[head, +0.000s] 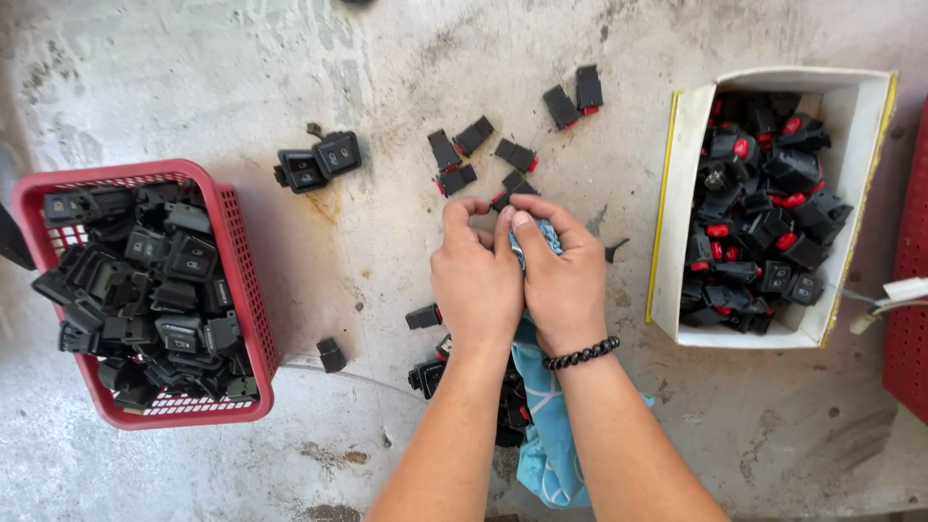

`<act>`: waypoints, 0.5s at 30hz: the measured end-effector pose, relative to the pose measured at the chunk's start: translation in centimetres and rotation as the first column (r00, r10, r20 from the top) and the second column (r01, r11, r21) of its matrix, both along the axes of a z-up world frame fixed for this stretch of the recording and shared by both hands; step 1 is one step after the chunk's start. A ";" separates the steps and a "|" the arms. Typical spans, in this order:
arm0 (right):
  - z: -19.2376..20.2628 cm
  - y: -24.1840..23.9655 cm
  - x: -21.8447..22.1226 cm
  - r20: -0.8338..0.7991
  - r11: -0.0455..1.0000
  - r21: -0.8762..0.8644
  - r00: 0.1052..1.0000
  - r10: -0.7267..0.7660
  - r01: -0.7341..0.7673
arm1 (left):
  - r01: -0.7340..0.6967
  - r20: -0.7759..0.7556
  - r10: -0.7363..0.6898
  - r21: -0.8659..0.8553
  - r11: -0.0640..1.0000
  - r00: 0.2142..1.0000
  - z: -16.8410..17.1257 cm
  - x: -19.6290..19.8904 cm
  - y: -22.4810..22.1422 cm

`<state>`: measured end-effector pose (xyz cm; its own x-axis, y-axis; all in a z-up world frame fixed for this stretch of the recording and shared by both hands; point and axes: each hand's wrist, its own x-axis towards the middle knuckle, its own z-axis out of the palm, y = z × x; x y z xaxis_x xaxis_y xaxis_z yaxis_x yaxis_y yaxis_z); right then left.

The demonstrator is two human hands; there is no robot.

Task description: Cleaning small electronic switches for a motorcycle using a cloth on a workbench.

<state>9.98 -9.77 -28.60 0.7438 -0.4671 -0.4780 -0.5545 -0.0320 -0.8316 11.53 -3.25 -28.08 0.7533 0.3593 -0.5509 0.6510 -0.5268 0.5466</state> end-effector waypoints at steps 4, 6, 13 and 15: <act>1.1 0.4 0.1 0.000 0.998 0.037 0.999 -0.054 0.054 | 0.035 0.009 -0.035 -0.005 0.999 0.999 0.3 -0.1 -0.2; 1.4 0.3 0.0 -0.016 0.991 0.072 0.994 -0.108 0.109 | 0.059 0.297 -0.062 0.018 0.998 0.953 -0.1 -0.5 -0.5; 2.3 -1.5 -2.9 0.057 0.984 0.093 0.985 -0.161 0.155 | 0.027 0.346 0.023 -0.138 0.990 0.938 1.6 -3.2 -2.2; 3.8 -2.1 -4.0 0.035 0.942 0.197 0.958 -0.283 0.271 | -0.033 0.230 0.113 -0.323 0.946 0.967 2.9 -4.5 -2.8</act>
